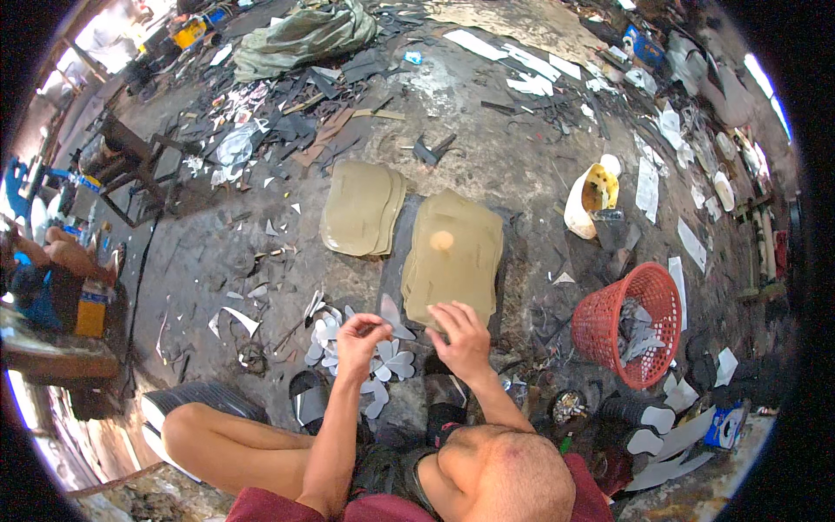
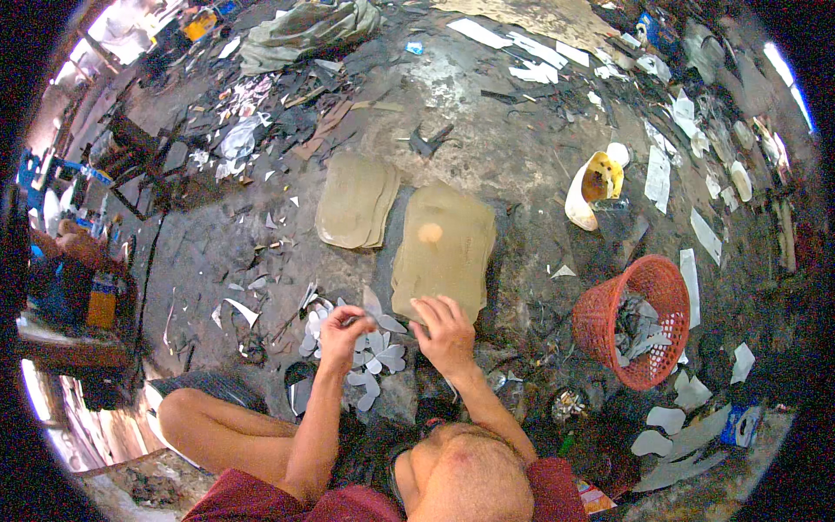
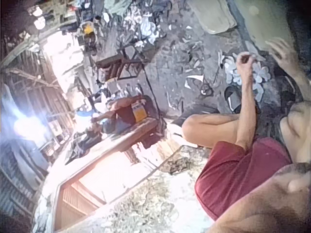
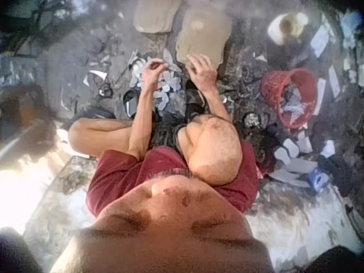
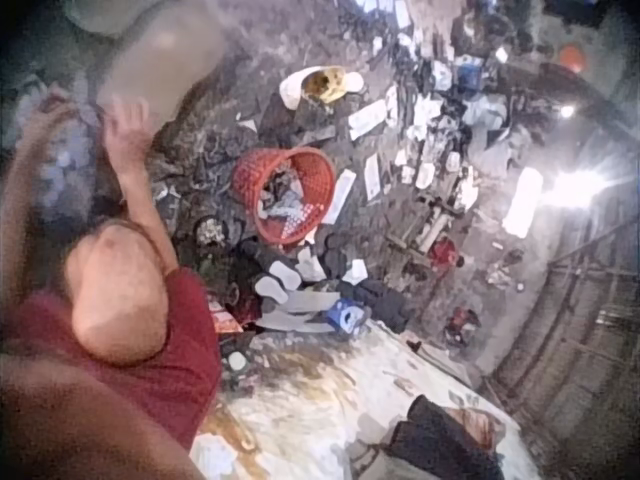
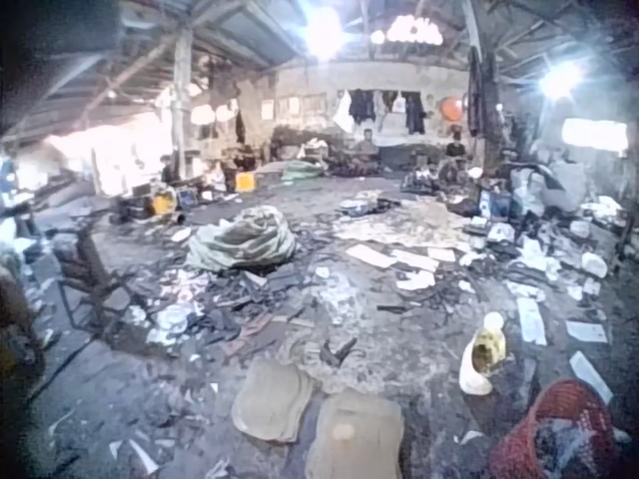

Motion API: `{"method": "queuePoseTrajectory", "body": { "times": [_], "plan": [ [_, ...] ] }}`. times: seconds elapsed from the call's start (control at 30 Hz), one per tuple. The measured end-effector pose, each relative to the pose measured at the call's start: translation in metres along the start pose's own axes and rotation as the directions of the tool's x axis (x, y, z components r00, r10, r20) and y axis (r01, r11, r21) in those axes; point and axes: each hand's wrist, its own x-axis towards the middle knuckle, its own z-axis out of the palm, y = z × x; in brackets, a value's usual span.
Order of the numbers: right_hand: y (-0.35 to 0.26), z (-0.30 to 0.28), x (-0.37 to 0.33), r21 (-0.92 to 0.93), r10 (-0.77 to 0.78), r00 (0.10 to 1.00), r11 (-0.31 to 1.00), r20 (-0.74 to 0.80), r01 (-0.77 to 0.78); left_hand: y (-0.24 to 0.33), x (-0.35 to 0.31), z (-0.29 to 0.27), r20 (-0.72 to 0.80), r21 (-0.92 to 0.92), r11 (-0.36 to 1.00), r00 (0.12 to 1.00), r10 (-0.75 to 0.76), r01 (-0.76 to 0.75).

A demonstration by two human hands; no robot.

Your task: The person sits on the floor and sorts small grey shoe insoles from a red basket, placing them onto a stack of larger beige insoles. The person handles the insoles one by one, arranging them on the stack.

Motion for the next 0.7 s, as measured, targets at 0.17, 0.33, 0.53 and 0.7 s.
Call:
{"method": "queuePoseTrajectory", "body": {
  "times": [0.17,0.33,0.53,0.7],
  "plan": [
    [0.006,-0.026,0.036,-0.007,0.155,0.969,0.988,0.194,-0.157,0.002,0.025,0.023,-0.054,0.113,0.993,0.997,0.048,-0.042],
    [0.021,-0.108,0.085,0.030,0.126,0.942,0.992,-0.312,-0.123,-0.017,0.060,0.079,0.294,0.582,0.713,0.919,0.264,-0.391],
    [0.030,-0.099,0.077,-0.110,-0.081,0.993,0.991,-0.091,0.071,-0.027,0.071,0.085,0.576,0.721,0.070,0.653,0.491,-0.689],
    [0.041,-0.022,0.040,-0.199,-0.010,0.987,0.979,0.158,0.041,-0.022,0.073,0.074,0.650,0.688,-0.014,0.608,0.455,-0.725]
  ]
}}
